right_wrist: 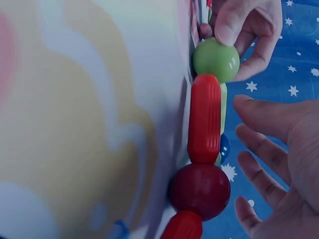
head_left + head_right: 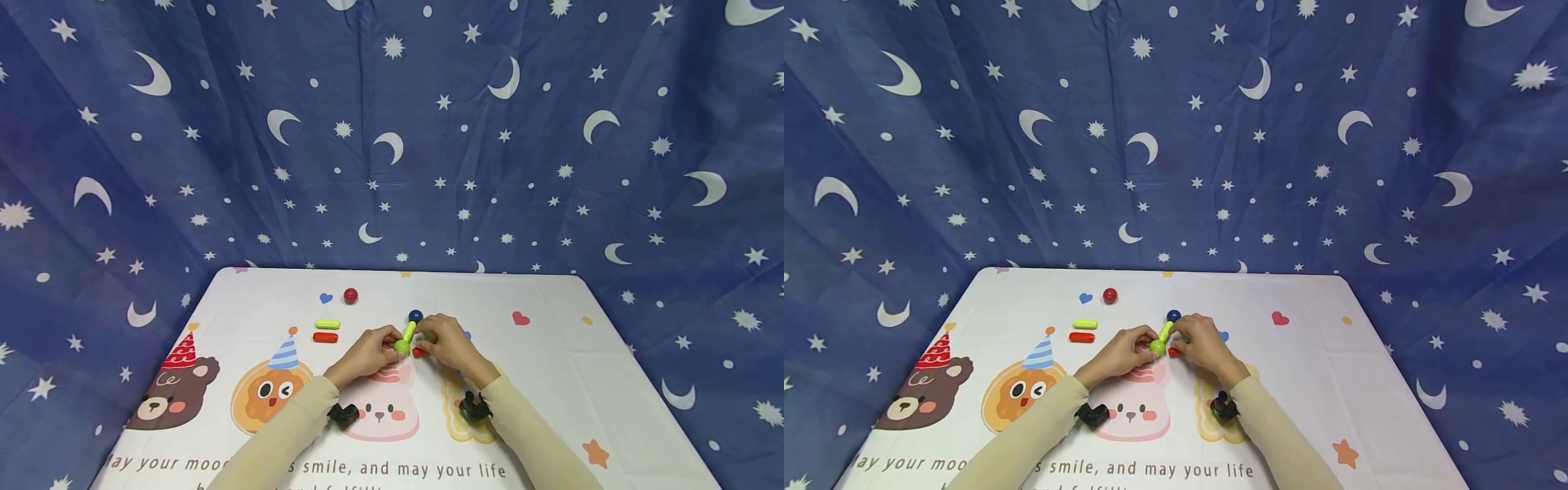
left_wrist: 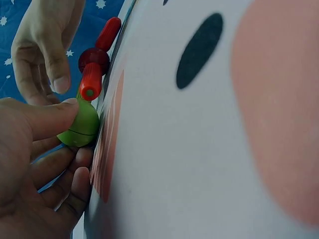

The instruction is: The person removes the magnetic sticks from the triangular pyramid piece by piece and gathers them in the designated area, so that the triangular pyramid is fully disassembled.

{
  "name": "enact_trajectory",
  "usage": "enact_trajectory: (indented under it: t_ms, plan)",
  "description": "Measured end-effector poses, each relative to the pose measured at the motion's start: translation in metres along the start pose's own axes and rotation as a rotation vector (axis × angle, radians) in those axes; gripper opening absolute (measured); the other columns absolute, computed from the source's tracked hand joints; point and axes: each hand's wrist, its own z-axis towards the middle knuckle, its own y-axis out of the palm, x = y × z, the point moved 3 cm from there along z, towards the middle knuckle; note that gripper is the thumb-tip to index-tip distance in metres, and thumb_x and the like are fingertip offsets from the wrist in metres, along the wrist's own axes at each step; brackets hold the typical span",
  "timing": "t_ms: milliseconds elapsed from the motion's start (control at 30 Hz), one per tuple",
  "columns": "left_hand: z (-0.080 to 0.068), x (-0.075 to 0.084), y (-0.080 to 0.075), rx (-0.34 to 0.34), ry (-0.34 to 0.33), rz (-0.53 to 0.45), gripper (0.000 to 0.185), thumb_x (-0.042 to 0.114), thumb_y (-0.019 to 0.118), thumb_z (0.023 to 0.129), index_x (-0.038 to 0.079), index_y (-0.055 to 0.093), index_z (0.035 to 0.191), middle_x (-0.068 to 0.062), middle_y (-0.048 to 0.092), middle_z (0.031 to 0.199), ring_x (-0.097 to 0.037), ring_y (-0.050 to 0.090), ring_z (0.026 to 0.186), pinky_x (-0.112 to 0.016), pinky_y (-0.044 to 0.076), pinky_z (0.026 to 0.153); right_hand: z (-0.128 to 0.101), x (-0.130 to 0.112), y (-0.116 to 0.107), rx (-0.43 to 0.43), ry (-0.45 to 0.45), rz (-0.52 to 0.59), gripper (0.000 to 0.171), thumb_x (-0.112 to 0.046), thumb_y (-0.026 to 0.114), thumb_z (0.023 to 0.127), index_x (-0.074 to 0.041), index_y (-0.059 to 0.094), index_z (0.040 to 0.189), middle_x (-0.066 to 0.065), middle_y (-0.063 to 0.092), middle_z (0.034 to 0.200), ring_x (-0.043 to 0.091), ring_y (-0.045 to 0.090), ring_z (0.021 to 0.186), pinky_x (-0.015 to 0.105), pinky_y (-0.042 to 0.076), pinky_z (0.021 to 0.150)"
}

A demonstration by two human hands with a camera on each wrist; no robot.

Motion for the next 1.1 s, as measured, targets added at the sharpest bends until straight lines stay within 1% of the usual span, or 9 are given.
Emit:
enact_trajectory:
  t_ms: [100, 167, 233, 400, 567, 733, 967, 1100]
  plan:
    - [0.000, 0.001, -0.001, -0.002, -0.002, -0.003, 0.029, 0.024, 0.074, 0.080, 0.022, 0.060, 0.105, 0.005, 0.069, 0.098, -0.007, 0.061, 0.090, -0.028, 0.048, 0.083, 0.008, 0.000, -0.002, 0.018, -0.022, -0.041, 0.021, -0.014, 0.076, 0.076, -0.017, 0.071, 0.096, -0.002, 0.070, 0.103, 0.018, 0.059, 0.103, 0.045, 0.043, 0.092]
    - [-0.001, 0.001, -0.001, -0.003, -0.002, 0.002, 0.029, 0.025, 0.073, 0.080, 0.022, 0.060, 0.106, 0.004, 0.069, 0.099, -0.007, 0.061, 0.091, -0.027, 0.048, 0.083, 0.013, 0.000, -0.001, 0.002, -0.035, -0.075, 0.022, -0.014, 0.076, 0.076, -0.019, 0.071, 0.097, -0.004, 0.070, 0.104, 0.019, 0.058, 0.106, 0.048, 0.040, 0.092]
    - [-0.001, 0.001, -0.001, -0.004, 0.001, -0.004, 0.028, 0.025, 0.072, 0.081, 0.022, 0.060, 0.106, 0.004, 0.069, 0.100, -0.007, 0.061, 0.091, -0.027, 0.048, 0.083, 0.018, 0.000, 0.001, -0.022, -0.046, -0.099, 0.023, -0.014, 0.076, 0.076, -0.021, 0.071, 0.097, -0.005, 0.070, 0.104, 0.019, 0.057, 0.107, 0.049, 0.039, 0.093]
    - [-0.002, 0.001, -0.001, -0.007, 0.011, -0.020, 0.027, 0.026, 0.071, 0.082, 0.022, 0.060, 0.106, 0.003, 0.069, 0.102, -0.008, 0.062, 0.093, -0.026, 0.048, 0.082, 0.026, 0.001, 0.008, -0.068, -0.064, -0.155, 0.023, -0.021, 0.079, 0.072, -0.025, 0.072, 0.093, -0.009, 0.070, 0.101, 0.018, 0.054, 0.108, 0.048, 0.038, 0.093]
    - [-0.002, 0.001, -0.003, -0.008, -0.008, -0.031, 0.027, 0.027, 0.071, 0.082, 0.023, 0.060, 0.107, 0.003, 0.069, 0.103, -0.008, 0.062, 0.095, -0.027, 0.047, 0.084, 0.029, 0.001, 0.011, -0.077, -0.079, -0.205, 0.023, -0.027, 0.080, 0.070, -0.028, 0.073, 0.092, -0.012, 0.069, 0.102, 0.016, 0.052, 0.108, 0.045, 0.037, 0.090]
    - [-0.002, -0.001, -0.003, -0.002, -0.014, -0.030, 0.028, 0.026, 0.071, 0.082, 0.023, 0.059, 0.107, 0.002, 0.069, 0.104, -0.008, 0.062, 0.095, -0.027, 0.048, 0.084, 0.030, 0.001, 0.013, -0.081, -0.087, -0.231, 0.026, -0.027, 0.081, 0.069, -0.028, 0.073, 0.093, -0.011, 0.069, 0.104, 0.016, 0.051, 0.109, 0.044, 0.037, 0.087]
    - [-0.002, -0.002, -0.003, 0.005, -0.012, -0.039, 0.029, 0.025, 0.071, 0.082, 0.020, 0.059, 0.108, 0.000, 0.070, 0.103, -0.008, 0.062, 0.094, -0.026, 0.049, 0.081, 0.031, 0.002, 0.015, -0.092, -0.081, -0.247, 0.026, -0.032, 0.080, 0.070, -0.029, 0.073, 0.096, -0.011, 0.069, 0.105, 0.016, 0.050, 0.109, 0.043, 0.037, 0.088]
    - [-0.004, -0.001, -0.002, -0.013, -0.030, -0.048, 0.029, 0.027, 0.072, 0.081, 0.021, 0.060, 0.107, 0.002, 0.070, 0.103, -0.006, 0.062, 0.093, -0.024, 0.049, 0.080, 0.031, 0.004, 0.015, -0.086, -0.071, -0.244, 0.025, -0.033, 0.078, 0.072, -0.028, 0.073, 0.096, -0.011, 0.070, 0.104, 0.014, 0.051, 0.106, 0.042, 0.037, 0.086]
